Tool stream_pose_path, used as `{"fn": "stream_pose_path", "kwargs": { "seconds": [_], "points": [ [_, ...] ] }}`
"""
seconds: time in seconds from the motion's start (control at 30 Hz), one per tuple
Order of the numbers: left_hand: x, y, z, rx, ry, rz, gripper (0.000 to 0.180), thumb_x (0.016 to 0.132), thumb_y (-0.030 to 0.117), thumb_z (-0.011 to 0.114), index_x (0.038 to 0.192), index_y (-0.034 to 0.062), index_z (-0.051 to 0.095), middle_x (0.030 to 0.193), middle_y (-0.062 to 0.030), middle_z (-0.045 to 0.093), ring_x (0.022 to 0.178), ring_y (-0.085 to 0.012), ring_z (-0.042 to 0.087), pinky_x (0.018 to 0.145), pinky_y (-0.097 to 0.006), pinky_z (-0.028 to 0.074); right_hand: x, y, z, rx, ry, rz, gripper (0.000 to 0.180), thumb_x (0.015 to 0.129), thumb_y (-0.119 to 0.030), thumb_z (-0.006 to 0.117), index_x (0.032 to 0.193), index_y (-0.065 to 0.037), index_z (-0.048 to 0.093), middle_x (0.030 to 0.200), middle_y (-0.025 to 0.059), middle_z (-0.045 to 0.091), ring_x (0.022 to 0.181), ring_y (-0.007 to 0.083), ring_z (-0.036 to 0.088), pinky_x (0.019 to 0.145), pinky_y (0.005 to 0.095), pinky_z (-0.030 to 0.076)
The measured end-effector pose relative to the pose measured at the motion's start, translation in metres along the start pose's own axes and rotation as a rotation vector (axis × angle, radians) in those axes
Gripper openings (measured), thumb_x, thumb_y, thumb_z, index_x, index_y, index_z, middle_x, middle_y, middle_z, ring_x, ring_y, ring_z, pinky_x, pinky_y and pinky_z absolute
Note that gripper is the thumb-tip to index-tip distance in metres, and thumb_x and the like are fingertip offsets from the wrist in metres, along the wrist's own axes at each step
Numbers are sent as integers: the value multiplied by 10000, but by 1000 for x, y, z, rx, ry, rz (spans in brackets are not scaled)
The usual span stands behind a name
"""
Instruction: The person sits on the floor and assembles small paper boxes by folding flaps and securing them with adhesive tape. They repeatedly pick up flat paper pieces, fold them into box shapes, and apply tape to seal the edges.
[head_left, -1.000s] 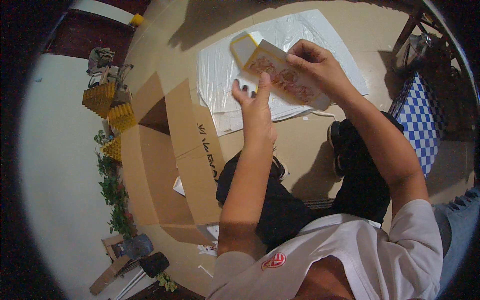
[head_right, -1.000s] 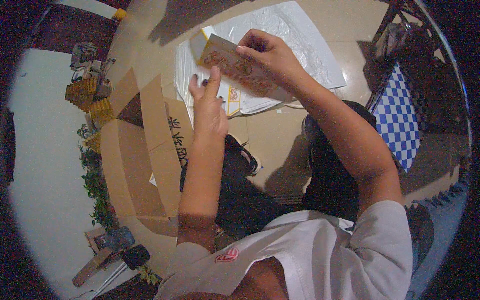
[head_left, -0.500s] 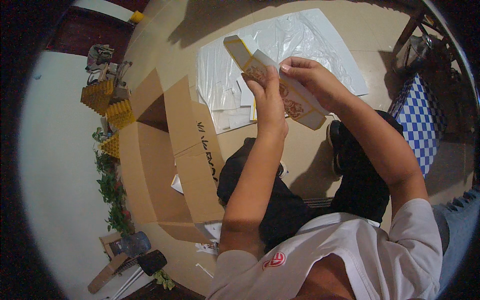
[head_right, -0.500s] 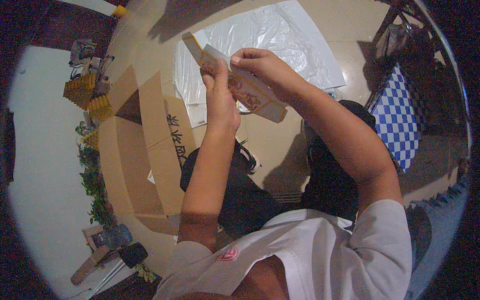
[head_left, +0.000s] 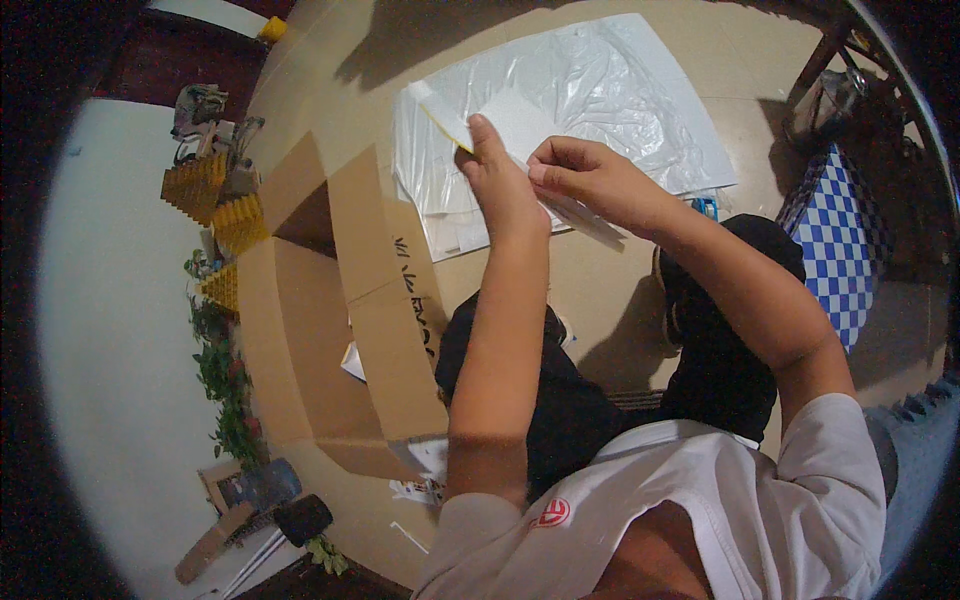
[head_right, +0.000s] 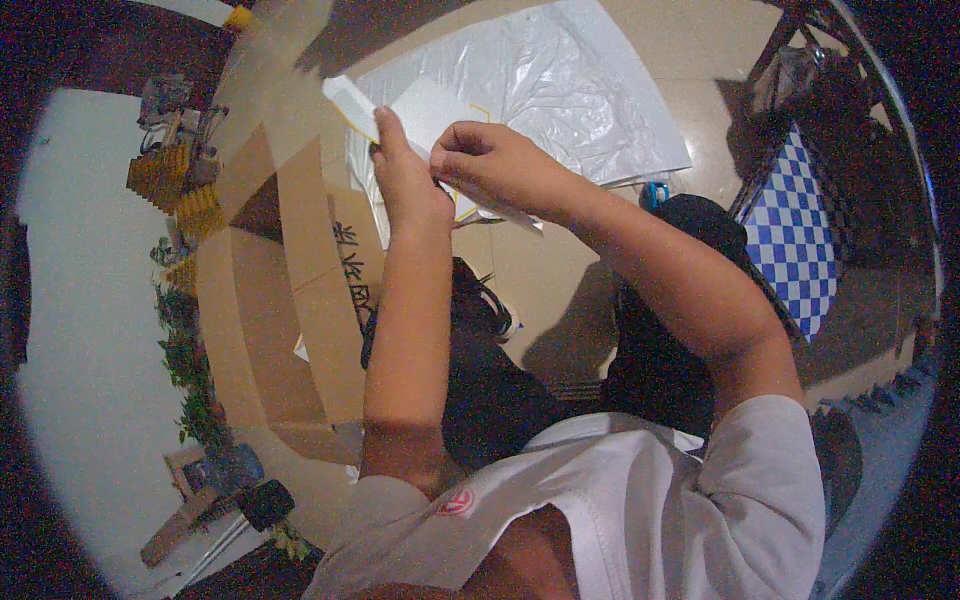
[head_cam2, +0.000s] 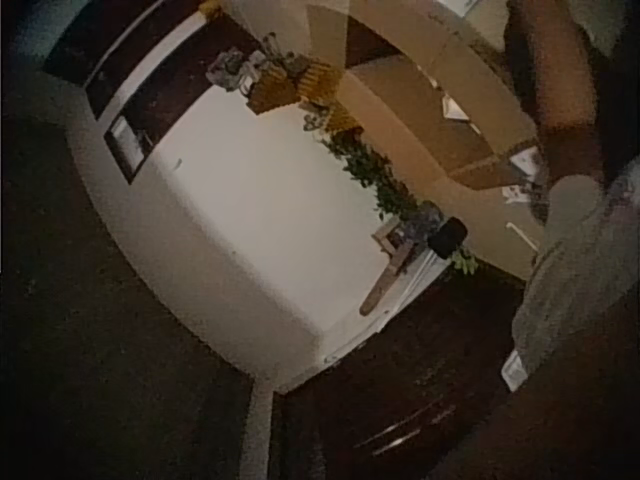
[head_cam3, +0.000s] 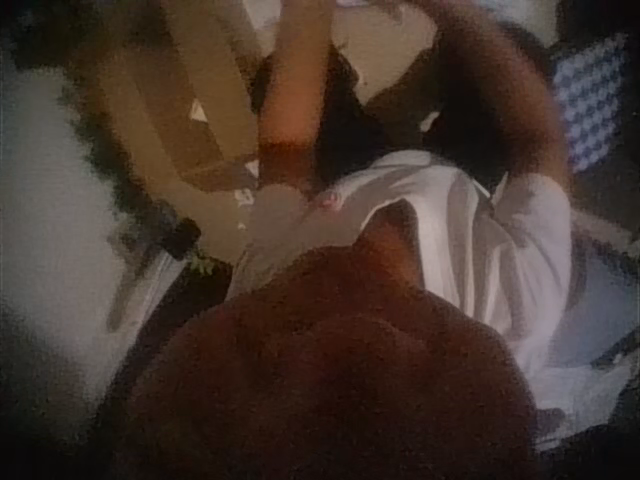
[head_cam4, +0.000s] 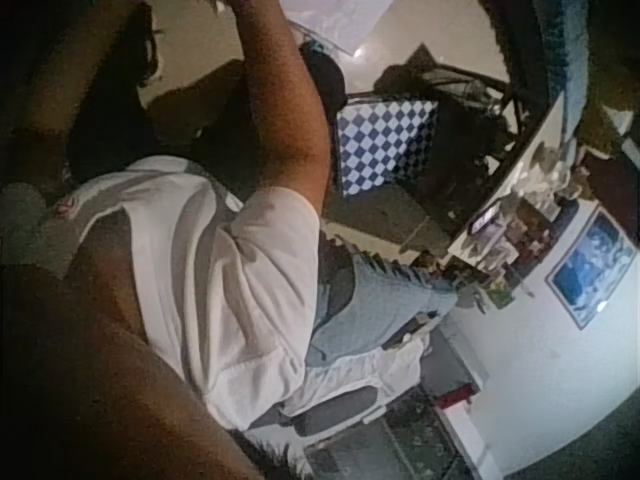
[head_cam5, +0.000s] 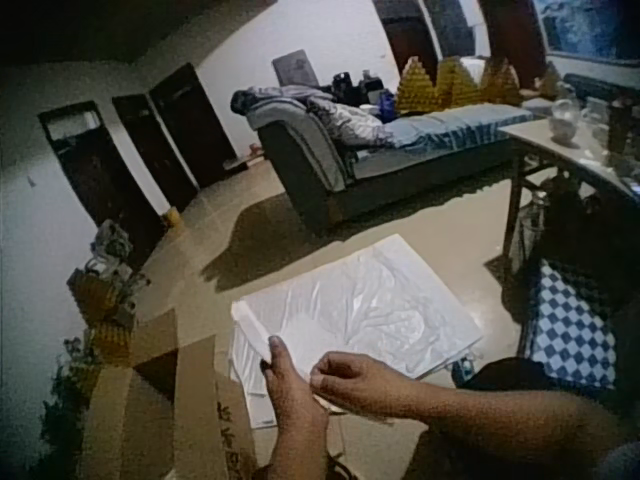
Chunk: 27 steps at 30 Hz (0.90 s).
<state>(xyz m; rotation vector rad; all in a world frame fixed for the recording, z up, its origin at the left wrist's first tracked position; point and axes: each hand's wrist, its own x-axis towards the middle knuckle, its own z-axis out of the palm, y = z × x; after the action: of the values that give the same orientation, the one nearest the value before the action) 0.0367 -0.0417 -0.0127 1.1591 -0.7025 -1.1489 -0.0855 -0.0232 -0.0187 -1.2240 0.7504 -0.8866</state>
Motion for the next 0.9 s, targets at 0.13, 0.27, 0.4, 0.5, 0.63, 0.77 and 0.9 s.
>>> {"fn": "stream_pose_path", "kwargs": {
  "seconds": [0.13, 0.27, 0.4, 0.5, 0.63, 0.77, 0.9],
  "points": [
    [11, 8, -6, -51, 69, 14, 748, 922, 546, 496, 1363, -5, 249, 1327, -196, 393, 1229, -300, 414, 1020, -411, 362, -5, -8, 2, -448, 82, -7, 231, 945, -253, 578, 951, -26, 618, 857, 2, 608, 800, 78, 541, 732, 242, 446],
    [6, 4, 1, -126, -11, 59, 741, 898, 517, 566, 1357, 27, 253, 1304, -178, 396, 1204, -283, 426, 998, -407, 380, 4, 5, 0, -271, 217, -133, 235, 921, -248, 601, 925, -17, 647, 813, 22, 628, 765, 93, 559, 708, 252, 463],
    [-10, -8, 10, -131, -71, -93, 713, 900, 457, 589, 1394, 76, 243, 1312, -139, 392, 1186, -269, 428, 962, -383, 402, 11, 5, 5, 16, 267, -46, 250, 881, -256, 637, 950, -18, 671, 804, 44, 648, 696, 117, 564, 649, 267, 467],
    [-11, -3, 12, -106, -52, -125, 688, 919, 467, 546, 1398, 65, 260, 1325, -138, 386, 1210, -269, 412, 967, -375, 401, 6, 2, 5, 185, 193, 106, 241, 879, -234, 640, 1001, -26, 654, 824, 35, 634, 702, 107, 549, 638, 262, 454],
    [1, -2, 1, -135, -38, -101, 677, 937, 465, 510, 1414, 49, 272, 1379, -143, 357, 1254, -278, 384, 1004, -387, 367, 4, -5, 7, 210, 113, 83, 219, 887, -196, 635, 1038, -41, 604, 819, 7, 593, 704, 89, 528, 652, 241, 436],
    [5, -7, -3, -117, -78, -53, 682, 934, 478, 513, 1419, 53, 292, 1395, -131, 371, 1281, -271, 371, 1031, -385, 344, 3, -6, 5, 201, 83, 153, 177, 874, -172, 650, 985, -52, 581, 796, -3, 568, 684, 77, 510, 645, 232, 424],
    [19, -4, -10, -206, -94, -44, 745, 913, 553, 510, 1413, 37, 313, 1367, -126, 422, 1252, -281, 421, 1022, -397, 363, 4, -5, 1, 116, 25, 122, 148, 865, -163, 660, 934, -63, 575, 774, -6, 568, 676, 72, 506, 619, 222, 405]
  ]
}}
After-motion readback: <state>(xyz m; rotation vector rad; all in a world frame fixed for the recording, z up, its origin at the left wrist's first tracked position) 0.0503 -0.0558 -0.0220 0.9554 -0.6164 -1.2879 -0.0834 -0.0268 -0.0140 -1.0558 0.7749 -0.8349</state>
